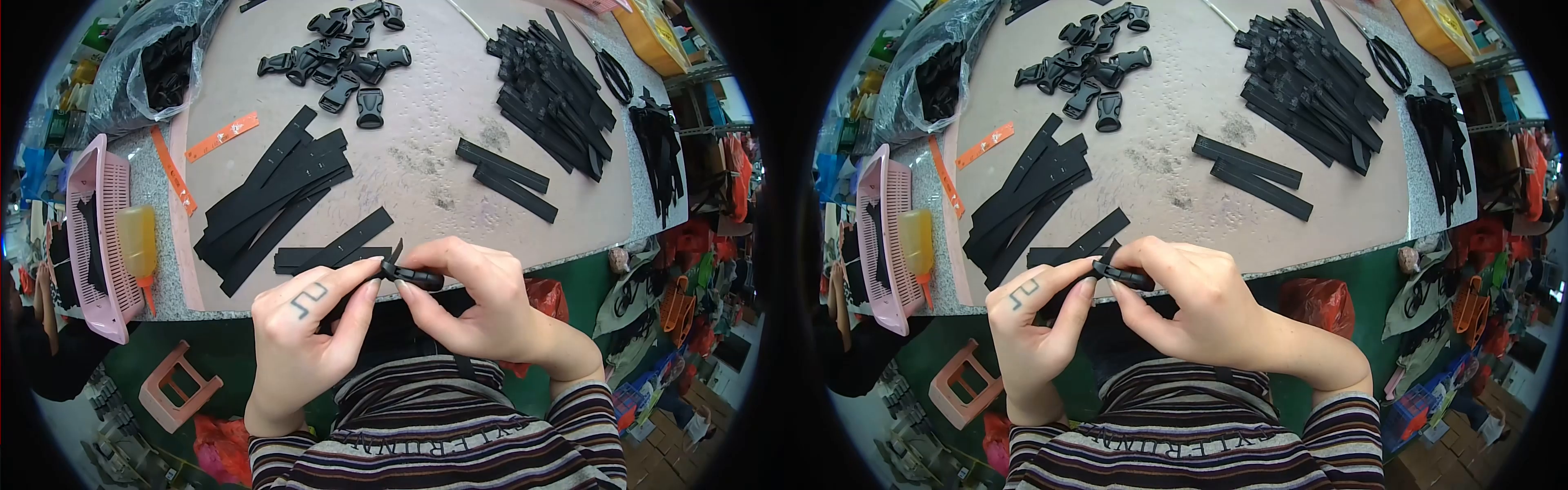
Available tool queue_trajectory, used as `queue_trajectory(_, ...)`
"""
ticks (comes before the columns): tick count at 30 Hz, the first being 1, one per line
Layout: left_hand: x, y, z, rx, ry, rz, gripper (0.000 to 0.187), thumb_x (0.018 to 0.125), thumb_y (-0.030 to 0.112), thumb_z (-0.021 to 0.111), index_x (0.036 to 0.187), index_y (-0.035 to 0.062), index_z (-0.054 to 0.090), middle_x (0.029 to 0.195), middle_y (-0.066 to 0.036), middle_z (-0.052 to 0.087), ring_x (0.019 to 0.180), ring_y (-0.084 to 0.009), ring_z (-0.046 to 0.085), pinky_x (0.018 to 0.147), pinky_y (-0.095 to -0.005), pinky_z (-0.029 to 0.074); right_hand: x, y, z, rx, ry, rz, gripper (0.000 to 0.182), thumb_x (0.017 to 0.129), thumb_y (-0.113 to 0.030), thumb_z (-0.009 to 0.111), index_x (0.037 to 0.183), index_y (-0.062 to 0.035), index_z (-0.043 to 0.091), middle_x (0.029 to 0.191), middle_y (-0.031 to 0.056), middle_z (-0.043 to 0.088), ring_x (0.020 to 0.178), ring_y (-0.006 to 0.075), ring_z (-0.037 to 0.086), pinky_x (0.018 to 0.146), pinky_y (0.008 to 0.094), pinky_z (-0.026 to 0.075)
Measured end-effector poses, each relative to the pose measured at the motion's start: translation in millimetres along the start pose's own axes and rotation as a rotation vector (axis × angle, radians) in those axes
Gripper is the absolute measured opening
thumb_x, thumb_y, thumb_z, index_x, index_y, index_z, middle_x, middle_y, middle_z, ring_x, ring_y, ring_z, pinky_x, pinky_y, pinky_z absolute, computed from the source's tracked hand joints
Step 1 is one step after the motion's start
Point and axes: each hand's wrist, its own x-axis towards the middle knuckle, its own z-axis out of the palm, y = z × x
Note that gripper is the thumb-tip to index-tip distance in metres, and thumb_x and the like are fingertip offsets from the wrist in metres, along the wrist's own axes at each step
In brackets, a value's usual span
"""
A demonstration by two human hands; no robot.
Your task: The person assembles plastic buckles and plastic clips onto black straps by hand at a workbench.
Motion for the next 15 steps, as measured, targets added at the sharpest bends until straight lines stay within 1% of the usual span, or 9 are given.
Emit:
queue_trajectory(2, -1, 1, 0, 0.049, -0.01, 0.031, 0.022, 0.08, -0.001, 0.075, 0.102, 0.0025, 0.075, 0.069, -0.008, 0.065, 0.052, -0.016, 0.058, 0.048, -0.0284, 0.043, 3, -1, -3, -0.023, -0.062, 0.019, 0.018, 0.084, -0.005, 0.073, 0.098, 0.0024, 0.063, 0.086, 0.0153, 0.069, 0.075, 0.031, 0.07, 0.068, 0.0371, 0.056)
queue_trajectory(4, 0, 2, 1, 0.146, -0.004, 0.106, 0.021, 0.08, 0.001, 0.077, 0.1, 0.0025, 0.074, 0.071, -0.008, 0.066, 0.054, -0.0156, 0.059, 0.048, -0.0286, 0.044, 3, 1, -4, -0.094, -0.082, -0.024, 0.019, 0.085, -0.005, 0.072, 0.102, 0.0023, 0.064, 0.089, 0.0163, 0.069, 0.077, 0.0329, 0.07, 0.07, 0.0385, 0.056)
queue_trajectory(5, 1, 1, -1, 0.126, -0.027, 0.11, 0.021, 0.08, 0.002, 0.078, 0.101, 0.0025, 0.073, 0.072, -0.008, 0.066, 0.055, -0.0154, 0.06, 0.048, -0.0284, 0.044, 4, 2, -5, -0.13, -0.094, -0.047, 0.02, 0.086, -0.005, 0.071, 0.103, 0.0023, 0.064, 0.09, 0.0168, 0.07, 0.078, 0.0338, 0.07, 0.071, 0.0392, 0.056)
queue_trajectory(7, 3, -1, -6, 0.088, -0.071, 0.114, 0.023, 0.079, 0.004, 0.079, 0.101, 0.0026, 0.071, 0.073, -0.008, 0.067, 0.056, -0.0148, 0.061, 0.049, -0.0281, 0.044, 6, 1, -13, -0.057, -0.178, -0.011, 0.022, 0.086, -0.002, 0.072, 0.106, 0.003, 0.067, 0.09, 0.0158, 0.071, 0.08, 0.0268, 0.072, 0.071, 0.0341, 0.056)
queue_trajectory(8, 4, 3, -8, 0.046, -0.035, 0.031, 0.026, 0.078, 0.006, 0.082, 0.101, 0.0025, 0.069, 0.071, -0.007, 0.067, 0.055, -0.0148, 0.061, 0.049, -0.0281, 0.044, 6, 0, -17, -0.018, -0.222, 0.009, 0.023, 0.086, -0.001, 0.073, 0.108, 0.0034, 0.068, 0.091, 0.0153, 0.072, 0.081, 0.0233, 0.073, 0.071, 0.0316, 0.056)
queue_trajectory(10, 6, 5, -25, -0.009, -0.182, -0.131, 0.034, 0.076, 0.007, 0.083, 0.107, 0.0032, 0.069, 0.069, -0.007, 0.067, 0.056, -0.015, 0.063, 0.05, -0.0276, 0.046, 7, -4, -26, 0.206, -0.336, 0.169, 0.023, 0.088, -0.005, 0.071, 0.11, 0.0025, 0.067, 0.09, 0.0158, 0.071, 0.078, 0.0268, 0.072, 0.069, 0.0334, 0.055)
queue_trajectory(11, 14, 13, -32, -0.016, -0.264, -0.16, 0.032, 0.076, 0.009, 0.084, 0.104, 0.0021, 0.071, 0.07, -0.008, 0.069, 0.059, -0.0143, 0.066, 0.052, -0.0259, 0.048, 6, -4, -28, 0.32, -0.392, 0.25, 0.022, 0.09, -0.006, 0.07, 0.111, 0.0021, 0.066, 0.089, 0.0161, 0.071, 0.076, 0.0286, 0.071, 0.068, 0.0343, 0.055)
queue_trajectory(14, 14, -5, -27, -0.153, -0.294, 0.029, 0.025, 0.075, 0.009, 0.084, 0.096, 0.0006, 0.074, 0.073, -0.01, 0.071, 0.062, -0.0132, 0.068, 0.054, -0.0242, 0.049, 5, -3, -28, 0.459, -0.423, 0.277, 0.022, 0.092, -0.008, 0.069, 0.111, 0.0024, 0.067, 0.089, 0.0148, 0.072, 0.075, 0.024, 0.072, 0.068, 0.0323, 0.054)
queue_trajectory(15, 15, 0, -29, -0.211, -0.307, -0.067, 0.017, 0.076, 0.009, 0.084, 0.087, -0.0006, 0.075, 0.075, -0.011, 0.072, 0.062, -0.0132, 0.068, 0.054, -0.0242, 0.048, 8, -5, -33, 0.472, -0.474, 0.295, 0.023, 0.093, -0.007, 0.068, 0.113, 0.0024, 0.067, 0.091, 0.0139, 0.072, 0.078, 0.0217, 0.072, 0.069, 0.0323, 0.054)
